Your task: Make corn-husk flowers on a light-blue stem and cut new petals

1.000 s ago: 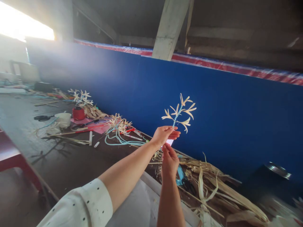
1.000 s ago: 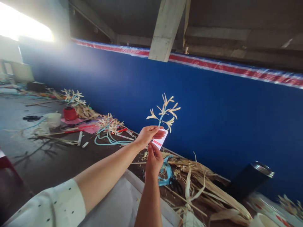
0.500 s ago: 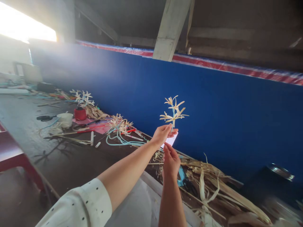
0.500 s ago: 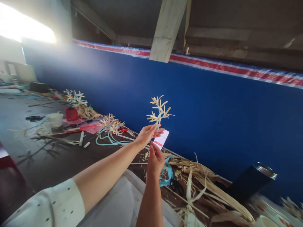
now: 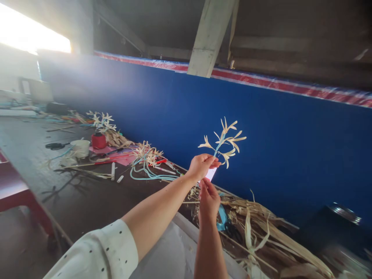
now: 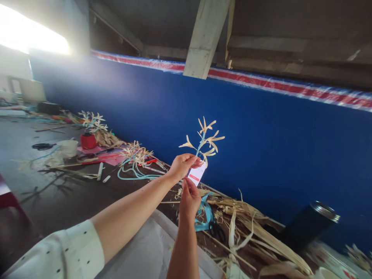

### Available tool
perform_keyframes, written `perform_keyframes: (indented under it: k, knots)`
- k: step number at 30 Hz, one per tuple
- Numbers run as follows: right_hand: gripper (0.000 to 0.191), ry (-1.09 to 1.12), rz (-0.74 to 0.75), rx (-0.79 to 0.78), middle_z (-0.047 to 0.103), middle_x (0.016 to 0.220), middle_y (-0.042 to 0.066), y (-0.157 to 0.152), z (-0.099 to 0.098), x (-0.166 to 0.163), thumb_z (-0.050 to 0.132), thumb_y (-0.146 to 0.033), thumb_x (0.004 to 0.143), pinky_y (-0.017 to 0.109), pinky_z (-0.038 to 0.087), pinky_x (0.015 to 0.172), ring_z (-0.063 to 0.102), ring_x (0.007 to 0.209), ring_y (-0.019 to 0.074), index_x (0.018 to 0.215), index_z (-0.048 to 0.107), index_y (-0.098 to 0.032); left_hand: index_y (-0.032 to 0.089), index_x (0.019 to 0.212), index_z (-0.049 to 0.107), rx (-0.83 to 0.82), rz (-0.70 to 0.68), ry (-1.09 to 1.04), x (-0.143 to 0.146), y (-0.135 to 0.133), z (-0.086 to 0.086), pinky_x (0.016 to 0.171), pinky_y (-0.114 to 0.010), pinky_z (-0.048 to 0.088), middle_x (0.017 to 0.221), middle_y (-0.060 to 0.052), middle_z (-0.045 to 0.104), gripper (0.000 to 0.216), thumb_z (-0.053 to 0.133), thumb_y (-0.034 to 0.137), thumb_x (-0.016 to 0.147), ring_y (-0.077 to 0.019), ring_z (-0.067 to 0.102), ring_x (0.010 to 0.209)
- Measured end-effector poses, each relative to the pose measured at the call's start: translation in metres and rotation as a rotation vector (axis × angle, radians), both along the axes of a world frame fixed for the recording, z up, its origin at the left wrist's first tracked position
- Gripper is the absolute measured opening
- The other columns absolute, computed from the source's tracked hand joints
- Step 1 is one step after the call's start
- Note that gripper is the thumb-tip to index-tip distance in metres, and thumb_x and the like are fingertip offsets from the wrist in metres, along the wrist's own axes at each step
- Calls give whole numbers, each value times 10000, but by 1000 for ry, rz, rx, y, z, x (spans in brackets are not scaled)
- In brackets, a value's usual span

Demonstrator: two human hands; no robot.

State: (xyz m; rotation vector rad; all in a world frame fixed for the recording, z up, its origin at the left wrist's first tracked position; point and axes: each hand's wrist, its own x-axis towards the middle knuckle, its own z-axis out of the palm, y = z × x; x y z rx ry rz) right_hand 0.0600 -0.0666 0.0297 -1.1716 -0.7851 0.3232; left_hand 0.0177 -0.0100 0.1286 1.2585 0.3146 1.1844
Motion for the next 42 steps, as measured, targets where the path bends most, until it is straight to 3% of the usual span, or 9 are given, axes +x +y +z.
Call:
perform_keyframes:
  k: [5,11,19,24,29,34,37,42]
  knots:
    - [430,120,43,8,626,632,18,1,1,-1,691,-447,653,248,370,487,438,480,99,963,712,-149,85,862,651,37,28,31,-1,-1,-2,792,-321,515,825,-140,709,267,552,331,837,-169,675,773]
    - [461,29,0,15,630,626,33,0,2,1,647,-503,676,257,388,517,500,549,131,962,718,-148,120,1137,580,71,2,52,-3,3,-12,762,-302,511,1114,-175,642,466,481,474,851,-183,664,857]
    - [459,108,40,11,593,585,6,0,1,0,693,-476,643,245,354,475,414,472,97,955,710,-140,91,906,652,52,-36,85,-5,3,-13,781,-334,518,850,-153,708,321,553,387,828,-184,673,786]
    - [462,113,56,12,577,572,1,0,1,-1,691,-474,646,250,351,483,410,476,99,955,706,-132,102,803,644,56,44,125,0,3,-12,764,-338,530,763,-128,707,246,544,325,837,-176,677,735]
    - [418,160,71,30,522,544,-34,-3,5,-4,709,-441,654,246,321,478,367,470,84,943,695,-140,85,953,641,76,27,127,-1,1,-14,763,-324,520,914,-162,701,329,471,356,874,-220,671,834]
    - [384,194,104,80,513,557,-36,-3,4,-2,713,-418,661,233,302,468,337,472,74,934,695,-149,118,1250,485,53,70,182,-10,-2,-19,671,-290,518,1208,-188,584,531,394,490,882,-224,671,835]
    - [388,206,107,86,492,539,-45,-3,3,0,716,-419,655,223,290,456,330,471,73,937,694,-153,99,1244,478,-12,68,150,-11,0,-20,715,-286,518,1202,-202,584,542,394,495,884,-207,667,859]
    - [390,196,108,73,466,515,-54,-2,3,0,714,-414,651,219,276,447,323,461,72,940,697,-152,71,1082,587,7,57,107,-6,6,-18,759,-297,522,1018,-187,674,462,499,459,848,-193,666,854]
